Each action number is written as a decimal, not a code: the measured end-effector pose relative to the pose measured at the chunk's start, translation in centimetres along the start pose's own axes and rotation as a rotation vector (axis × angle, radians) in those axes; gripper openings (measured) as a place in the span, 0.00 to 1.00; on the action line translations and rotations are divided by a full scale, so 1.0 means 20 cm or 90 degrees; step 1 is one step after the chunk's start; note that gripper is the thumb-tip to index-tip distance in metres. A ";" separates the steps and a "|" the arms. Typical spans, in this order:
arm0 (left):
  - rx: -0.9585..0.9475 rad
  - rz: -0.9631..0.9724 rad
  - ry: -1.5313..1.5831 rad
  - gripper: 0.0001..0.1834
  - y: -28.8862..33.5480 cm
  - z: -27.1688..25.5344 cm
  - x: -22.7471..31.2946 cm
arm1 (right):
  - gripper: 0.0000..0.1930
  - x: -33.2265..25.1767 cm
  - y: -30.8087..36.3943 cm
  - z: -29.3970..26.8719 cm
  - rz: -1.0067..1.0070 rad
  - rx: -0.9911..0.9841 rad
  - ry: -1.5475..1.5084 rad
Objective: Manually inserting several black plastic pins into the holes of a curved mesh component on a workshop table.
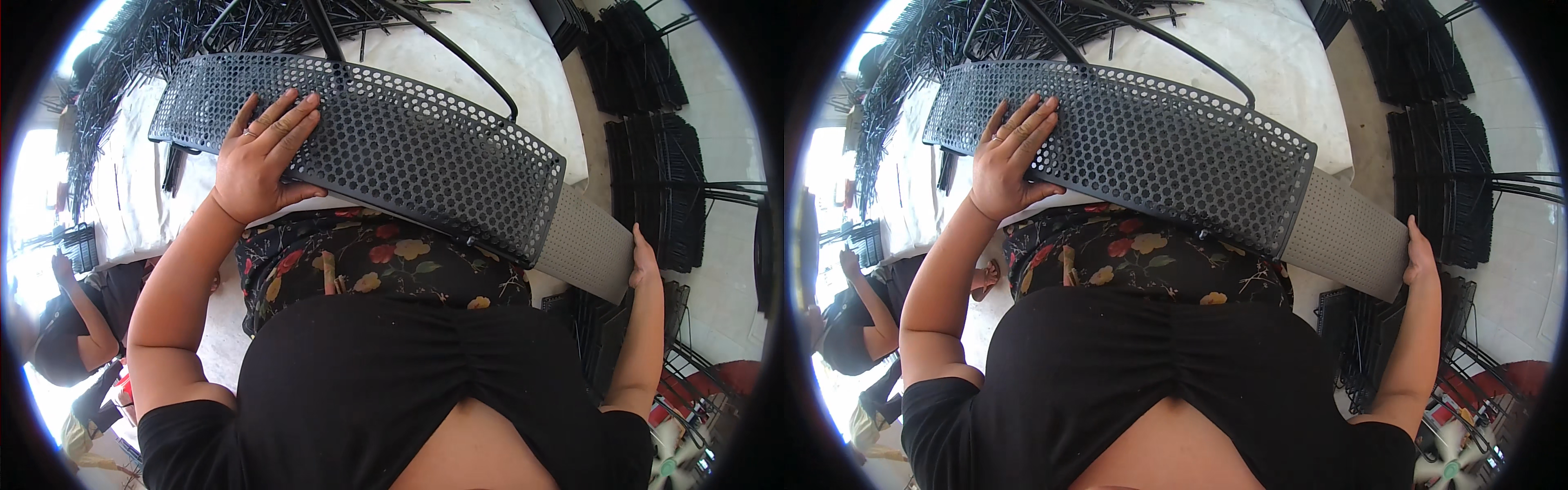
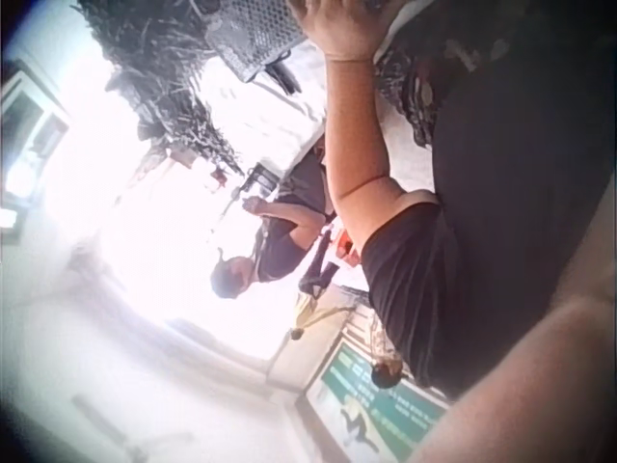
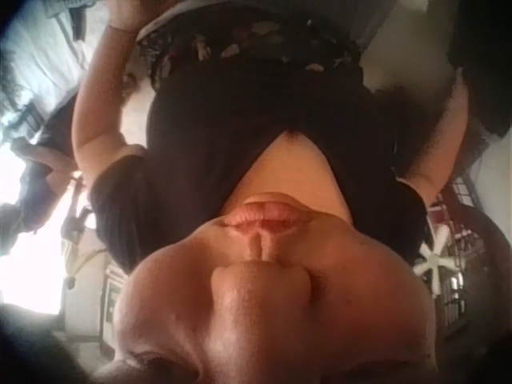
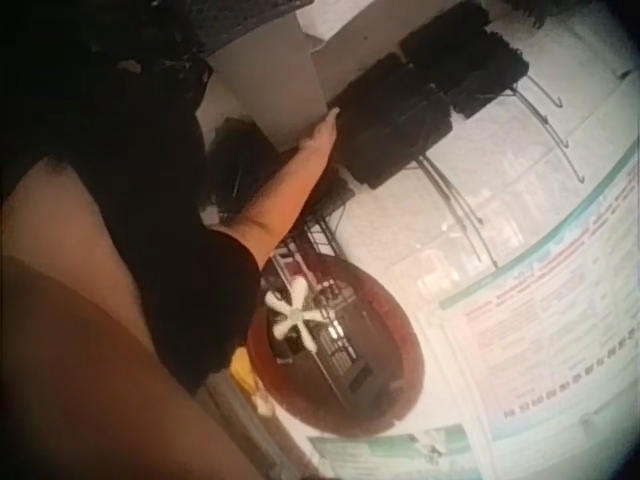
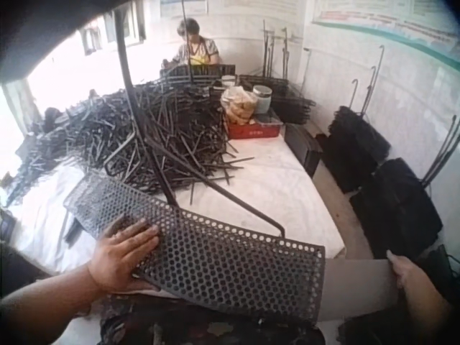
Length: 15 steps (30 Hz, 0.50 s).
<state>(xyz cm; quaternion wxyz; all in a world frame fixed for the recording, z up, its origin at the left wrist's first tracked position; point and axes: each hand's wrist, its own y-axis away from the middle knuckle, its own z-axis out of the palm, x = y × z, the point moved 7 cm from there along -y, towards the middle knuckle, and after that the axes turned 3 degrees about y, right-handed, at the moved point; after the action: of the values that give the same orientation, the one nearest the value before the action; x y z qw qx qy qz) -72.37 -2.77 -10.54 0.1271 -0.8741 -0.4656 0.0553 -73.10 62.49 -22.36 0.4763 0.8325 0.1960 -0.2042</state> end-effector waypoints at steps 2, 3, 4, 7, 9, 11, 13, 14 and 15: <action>-0.005 -0.005 0.003 0.47 0.00 0.01 0.00 | 0.34 0.07 -0.04 0.02 0.025 -0.066 -0.042; -0.009 -0.010 0.006 0.47 0.00 0.01 -0.01 | 0.34 0.10 -0.06 0.02 0.032 -0.054 -0.050; -0.013 -0.010 0.014 0.47 0.00 0.01 -0.01 | 0.34 0.12 -0.07 0.02 0.039 -0.042 -0.058; -0.007 -0.005 0.013 0.47 -0.01 0.00 0.00 | 0.34 0.12 -0.03 0.03 0.016 0.019 0.002; -0.006 -0.004 0.015 0.47 -0.01 0.00 -0.01 | 0.35 0.10 -0.02 0.05 0.010 0.013 0.009; -0.005 -0.001 0.018 0.47 -0.01 0.00 -0.01 | 0.36 0.05 0.02 0.08 0.006 0.009 0.014; 0.000 -0.002 0.014 0.47 0.00 -0.01 -0.01 | 0.34 -0.07 0.10 0.23 -0.034 -0.062 0.006; 0.001 -0.003 0.013 0.47 0.00 -0.01 -0.01 | 0.34 -0.11 0.13 0.29 -0.035 -0.063 0.007; 0.002 -0.010 0.016 0.47 0.01 0.00 -0.01 | 0.33 -0.15 0.15 0.38 -0.019 -0.116 -0.040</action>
<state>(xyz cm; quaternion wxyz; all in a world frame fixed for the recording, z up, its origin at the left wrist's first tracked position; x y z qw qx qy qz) -72.36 -2.98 -10.55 0.1345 -0.8708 -0.4708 0.0439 -75.20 54.08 -22.11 0.5527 0.7758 0.2113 -0.2189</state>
